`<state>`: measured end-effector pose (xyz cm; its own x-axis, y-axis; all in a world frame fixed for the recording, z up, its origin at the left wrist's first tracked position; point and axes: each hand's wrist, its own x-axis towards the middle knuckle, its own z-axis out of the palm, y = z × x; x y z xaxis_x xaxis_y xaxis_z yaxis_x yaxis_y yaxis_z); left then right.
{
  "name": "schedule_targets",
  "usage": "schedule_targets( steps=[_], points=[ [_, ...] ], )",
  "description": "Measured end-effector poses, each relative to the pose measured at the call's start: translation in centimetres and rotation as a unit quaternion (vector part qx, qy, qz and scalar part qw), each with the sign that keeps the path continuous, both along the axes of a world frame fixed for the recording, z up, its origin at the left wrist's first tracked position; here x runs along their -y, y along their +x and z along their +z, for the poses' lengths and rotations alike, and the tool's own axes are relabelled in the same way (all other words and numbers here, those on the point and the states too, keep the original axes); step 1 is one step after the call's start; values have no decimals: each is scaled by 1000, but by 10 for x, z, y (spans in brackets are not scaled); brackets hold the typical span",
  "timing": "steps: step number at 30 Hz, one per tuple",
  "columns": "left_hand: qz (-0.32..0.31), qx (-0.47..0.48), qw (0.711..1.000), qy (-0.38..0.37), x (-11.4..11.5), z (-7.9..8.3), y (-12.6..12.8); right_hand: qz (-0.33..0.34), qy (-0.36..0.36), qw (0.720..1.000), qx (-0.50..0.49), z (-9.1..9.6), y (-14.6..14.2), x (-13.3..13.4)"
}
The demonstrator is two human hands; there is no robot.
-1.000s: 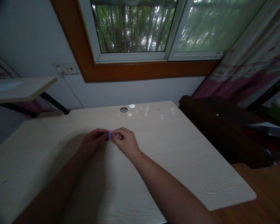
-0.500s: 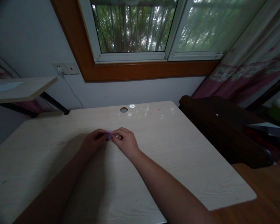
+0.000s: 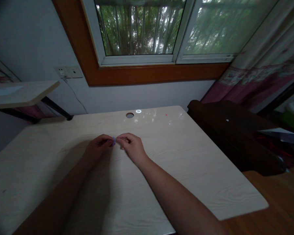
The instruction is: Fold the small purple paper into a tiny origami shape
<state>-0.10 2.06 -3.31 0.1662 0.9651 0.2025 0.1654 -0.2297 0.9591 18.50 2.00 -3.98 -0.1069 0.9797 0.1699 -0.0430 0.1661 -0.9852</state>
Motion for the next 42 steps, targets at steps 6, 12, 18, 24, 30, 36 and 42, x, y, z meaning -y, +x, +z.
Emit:
schedule_targets(
  steps=[6,12,18,24,30,36,42],
  points=[
    [12,16,1000,-6,0,1,1,-6,14,1000,19,-2,1,0],
    [26,34,998,-39,-1,0,2,-16,11,999,32,5,2,2],
    [12,85,995,-47,-2,-3,3,-36,27,998,41,6,2,2],
    [15,106,993,-56,0,-1,4,-53,23,998,30,3,3,0],
    [48,88,992,-73,-3,-2,2,-91,34,994,51,4,6,-1],
    [34,61,994,-83,0,1,2,-133,128,973,140,12,7,4],
    [21,60,995,-83,2,7,4,-79,232,949,198,18,6,11]
  ],
)
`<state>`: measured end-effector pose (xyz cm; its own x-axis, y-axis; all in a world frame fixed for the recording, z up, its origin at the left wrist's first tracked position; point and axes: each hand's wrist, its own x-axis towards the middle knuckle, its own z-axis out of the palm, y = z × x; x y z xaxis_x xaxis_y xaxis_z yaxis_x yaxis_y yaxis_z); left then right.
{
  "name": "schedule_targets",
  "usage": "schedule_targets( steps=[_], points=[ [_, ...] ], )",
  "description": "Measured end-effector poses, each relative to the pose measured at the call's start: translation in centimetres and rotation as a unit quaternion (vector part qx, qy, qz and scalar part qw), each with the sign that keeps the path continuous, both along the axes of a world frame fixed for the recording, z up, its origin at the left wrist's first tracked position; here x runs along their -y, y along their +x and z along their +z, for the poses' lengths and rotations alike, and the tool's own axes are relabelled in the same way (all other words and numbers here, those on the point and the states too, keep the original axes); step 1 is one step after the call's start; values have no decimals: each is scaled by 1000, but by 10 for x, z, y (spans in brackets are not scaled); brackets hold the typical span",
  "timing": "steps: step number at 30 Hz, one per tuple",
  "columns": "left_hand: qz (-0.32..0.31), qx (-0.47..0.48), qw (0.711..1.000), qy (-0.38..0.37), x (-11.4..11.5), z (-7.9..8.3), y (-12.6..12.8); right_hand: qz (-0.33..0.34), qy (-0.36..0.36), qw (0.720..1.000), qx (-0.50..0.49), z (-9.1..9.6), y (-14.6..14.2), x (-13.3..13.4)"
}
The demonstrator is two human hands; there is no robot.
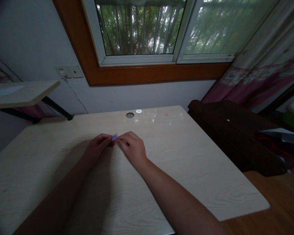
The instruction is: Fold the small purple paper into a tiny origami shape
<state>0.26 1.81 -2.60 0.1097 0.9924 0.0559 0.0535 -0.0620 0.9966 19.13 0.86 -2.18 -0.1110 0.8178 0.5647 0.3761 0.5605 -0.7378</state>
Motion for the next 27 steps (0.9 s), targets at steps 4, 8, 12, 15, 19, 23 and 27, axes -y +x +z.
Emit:
schedule_targets(
  steps=[4,8,12,15,19,23,27],
  points=[
    [-12,-12,1000,0,-1,-1,-1,40,14,999,29,-2,-1,1],
    [-4,-2,1000,-1,-1,-2,-2,66,30,997,41,-5,-1,1],
    [-15,26,1000,-10,0,-2,-3,70,28,997,36,-5,-1,0],
    [-16,25,1000,-9,-1,-3,-4,80,13,996,39,-5,-1,0],
    [-7,17,1000,-1,-2,-4,-5,80,0,997,24,-5,-2,0],
    [-11,0,1000,2,-1,-3,-3,63,-12,998,2,-5,-3,-1],
    [-8,-24,1000,16,0,-2,-2,50,-27,998,7,-5,-3,-2]
  ],
)
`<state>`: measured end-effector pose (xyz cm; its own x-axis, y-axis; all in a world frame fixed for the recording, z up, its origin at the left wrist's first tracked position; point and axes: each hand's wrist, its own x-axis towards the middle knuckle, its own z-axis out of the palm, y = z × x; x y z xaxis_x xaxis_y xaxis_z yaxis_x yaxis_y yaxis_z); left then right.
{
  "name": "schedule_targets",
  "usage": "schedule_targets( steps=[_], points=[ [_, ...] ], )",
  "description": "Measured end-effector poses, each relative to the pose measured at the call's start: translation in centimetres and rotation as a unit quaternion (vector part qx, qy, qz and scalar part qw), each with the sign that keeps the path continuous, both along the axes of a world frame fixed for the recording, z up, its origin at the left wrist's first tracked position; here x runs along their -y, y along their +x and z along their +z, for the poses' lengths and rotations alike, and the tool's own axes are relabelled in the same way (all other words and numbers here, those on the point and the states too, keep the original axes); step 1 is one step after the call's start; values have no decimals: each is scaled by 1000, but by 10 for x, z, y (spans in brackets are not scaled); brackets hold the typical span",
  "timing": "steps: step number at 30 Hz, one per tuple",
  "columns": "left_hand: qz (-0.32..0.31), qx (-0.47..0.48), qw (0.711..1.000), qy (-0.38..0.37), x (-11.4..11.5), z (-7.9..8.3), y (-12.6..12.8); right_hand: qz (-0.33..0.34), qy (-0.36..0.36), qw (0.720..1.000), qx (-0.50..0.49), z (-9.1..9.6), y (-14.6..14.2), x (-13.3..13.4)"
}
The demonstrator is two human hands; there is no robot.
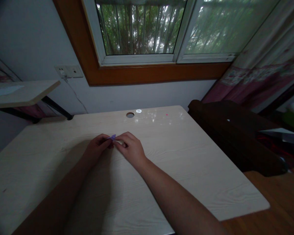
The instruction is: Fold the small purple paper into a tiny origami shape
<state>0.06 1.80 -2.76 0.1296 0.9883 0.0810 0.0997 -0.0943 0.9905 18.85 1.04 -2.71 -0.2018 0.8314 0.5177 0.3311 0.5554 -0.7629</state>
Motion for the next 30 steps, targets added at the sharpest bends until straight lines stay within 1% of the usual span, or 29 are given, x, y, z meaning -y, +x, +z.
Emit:
schedule_targets(
  steps=[4,9,13,18,23,30],
  points=[
    [0,-11,1000,10,1,-1,1,-15,-1,1000,-8,-1,0,-1],
    [-18,-6,1000,5,1,-5,1,-4,-10,1000,-13,-2,0,-1],
    [-15,-15,1000,13,1,-9,-1,-8,-13,1000,-10,-3,0,-2],
    [-18,-55,997,50,-1,-11,-1,3,-28,1000,-3,-5,1,-3],
    [-14,-65,992,107,-1,-8,1,-16,-39,999,-15,-6,0,-4],
    [-38,-63,990,121,1,-8,-1,-28,-64,997,-38,-10,-1,-5]
  ],
)
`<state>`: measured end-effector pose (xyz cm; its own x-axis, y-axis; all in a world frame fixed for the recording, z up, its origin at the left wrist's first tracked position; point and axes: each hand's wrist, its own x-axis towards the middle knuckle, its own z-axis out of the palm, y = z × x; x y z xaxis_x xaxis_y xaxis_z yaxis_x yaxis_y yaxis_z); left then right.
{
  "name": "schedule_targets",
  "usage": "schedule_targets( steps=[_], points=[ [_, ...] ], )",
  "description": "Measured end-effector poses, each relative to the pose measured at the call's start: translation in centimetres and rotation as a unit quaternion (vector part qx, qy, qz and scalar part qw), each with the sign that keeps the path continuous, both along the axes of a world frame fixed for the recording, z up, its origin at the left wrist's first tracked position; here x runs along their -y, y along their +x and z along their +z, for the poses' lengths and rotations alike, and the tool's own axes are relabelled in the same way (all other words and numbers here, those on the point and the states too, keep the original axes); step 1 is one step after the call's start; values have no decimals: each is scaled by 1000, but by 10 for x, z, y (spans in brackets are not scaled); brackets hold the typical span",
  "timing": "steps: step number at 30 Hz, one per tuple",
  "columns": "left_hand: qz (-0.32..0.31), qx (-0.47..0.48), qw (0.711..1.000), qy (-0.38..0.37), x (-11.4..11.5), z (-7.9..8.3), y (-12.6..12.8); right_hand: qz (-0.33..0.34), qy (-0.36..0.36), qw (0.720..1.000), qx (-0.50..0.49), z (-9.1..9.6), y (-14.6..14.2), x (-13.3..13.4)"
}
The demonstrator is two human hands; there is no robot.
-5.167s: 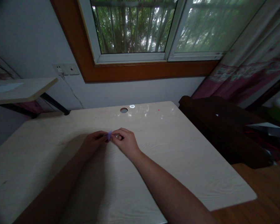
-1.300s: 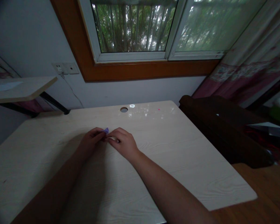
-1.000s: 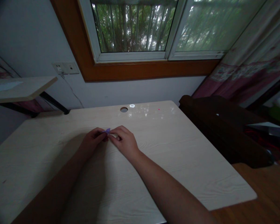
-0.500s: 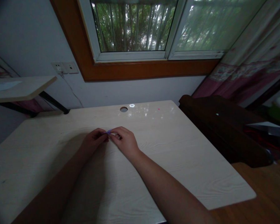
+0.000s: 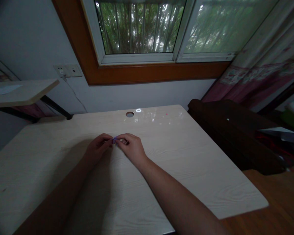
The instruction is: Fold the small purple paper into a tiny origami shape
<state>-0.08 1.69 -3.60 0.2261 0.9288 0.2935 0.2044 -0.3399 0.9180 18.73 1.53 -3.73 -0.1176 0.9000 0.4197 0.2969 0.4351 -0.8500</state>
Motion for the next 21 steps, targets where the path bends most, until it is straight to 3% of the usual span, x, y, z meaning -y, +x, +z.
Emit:
schedule_targets(
  steps=[16,21],
  points=[
    [51,-2,999,-20,-3,-5,1,14,-32,999,-2,-8,1,-3],
    [56,-47,997,-15,-2,-3,0,20,-32,999,6,-7,1,-3]
  ],
)
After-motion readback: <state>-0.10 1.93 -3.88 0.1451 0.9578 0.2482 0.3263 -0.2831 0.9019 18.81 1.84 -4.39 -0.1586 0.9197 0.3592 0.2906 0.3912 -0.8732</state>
